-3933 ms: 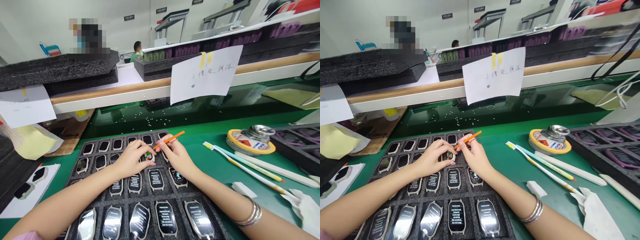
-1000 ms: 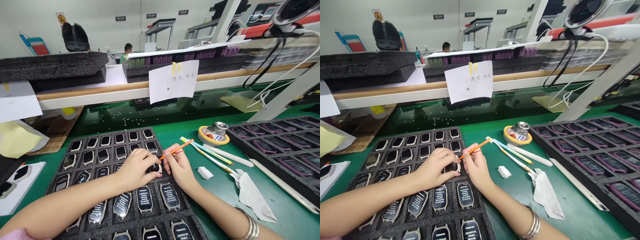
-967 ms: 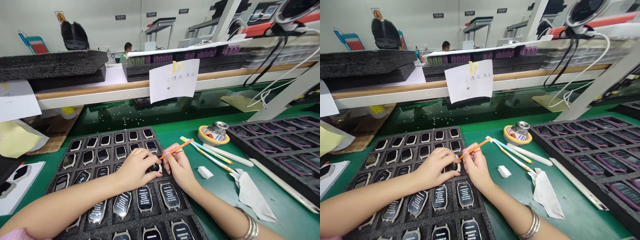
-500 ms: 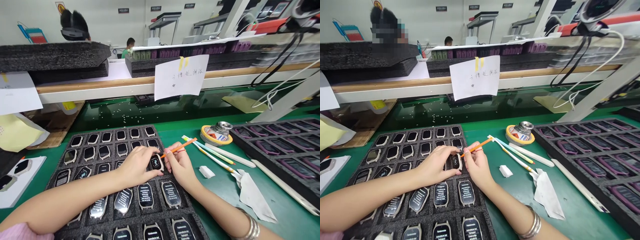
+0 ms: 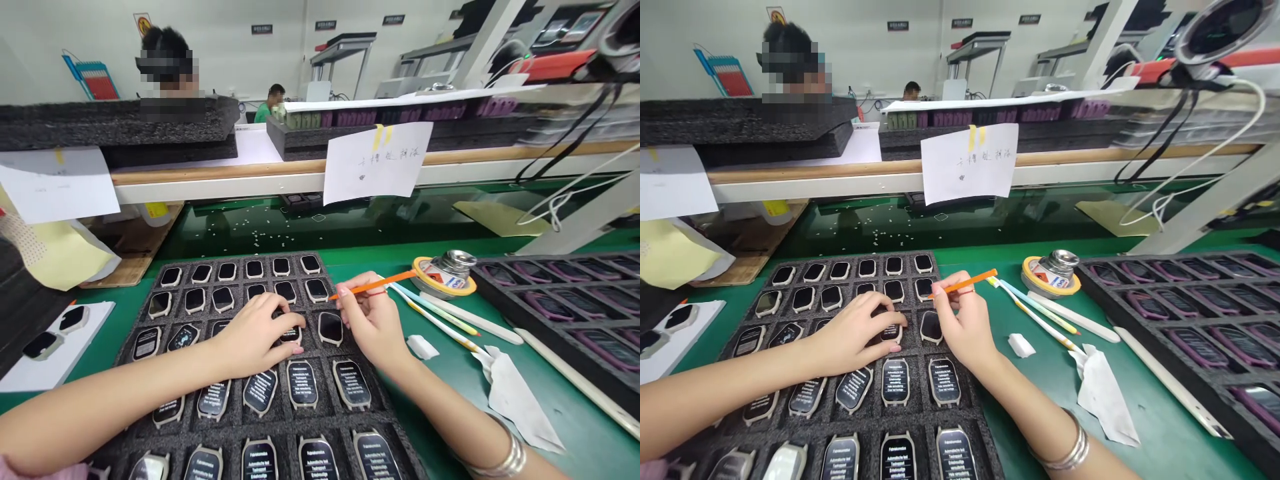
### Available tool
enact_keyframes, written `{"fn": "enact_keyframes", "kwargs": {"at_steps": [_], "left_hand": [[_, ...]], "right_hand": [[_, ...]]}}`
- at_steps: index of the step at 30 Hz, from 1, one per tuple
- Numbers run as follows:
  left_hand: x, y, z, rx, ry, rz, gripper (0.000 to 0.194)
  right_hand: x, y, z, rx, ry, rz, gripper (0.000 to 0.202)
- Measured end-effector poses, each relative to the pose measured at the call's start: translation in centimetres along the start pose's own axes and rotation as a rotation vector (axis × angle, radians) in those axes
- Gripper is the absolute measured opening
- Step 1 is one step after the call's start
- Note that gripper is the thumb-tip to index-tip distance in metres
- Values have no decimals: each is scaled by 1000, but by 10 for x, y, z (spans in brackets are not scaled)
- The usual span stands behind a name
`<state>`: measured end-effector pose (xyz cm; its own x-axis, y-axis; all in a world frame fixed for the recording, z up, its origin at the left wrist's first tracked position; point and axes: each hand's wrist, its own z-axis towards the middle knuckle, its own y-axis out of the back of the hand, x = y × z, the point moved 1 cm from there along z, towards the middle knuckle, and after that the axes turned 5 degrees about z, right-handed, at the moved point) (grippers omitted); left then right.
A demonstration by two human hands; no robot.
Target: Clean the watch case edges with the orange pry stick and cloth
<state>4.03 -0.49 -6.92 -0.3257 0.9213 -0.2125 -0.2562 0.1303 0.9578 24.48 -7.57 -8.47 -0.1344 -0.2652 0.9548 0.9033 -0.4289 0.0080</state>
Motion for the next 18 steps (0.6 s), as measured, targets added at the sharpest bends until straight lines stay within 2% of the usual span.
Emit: {"fn": "enact_keyframes", "kwargs": {"at_steps": [3,7,12,18], "left_hand": [[5,-2,-9,-53,12,-115,32],[7,-4,-12,-88,21,-205,25],[7,-5,-10,-91,45,-235,24],[9,-8,-9,-88,136,-255,51]], "right_hand": [[4,-22,5,88,-39,64,31],[-6,-45,6,140,-113,157,38],[-17,-43,-1,169,-182,160,37],[-16,-39,-7,241,-157,94,33]]}}
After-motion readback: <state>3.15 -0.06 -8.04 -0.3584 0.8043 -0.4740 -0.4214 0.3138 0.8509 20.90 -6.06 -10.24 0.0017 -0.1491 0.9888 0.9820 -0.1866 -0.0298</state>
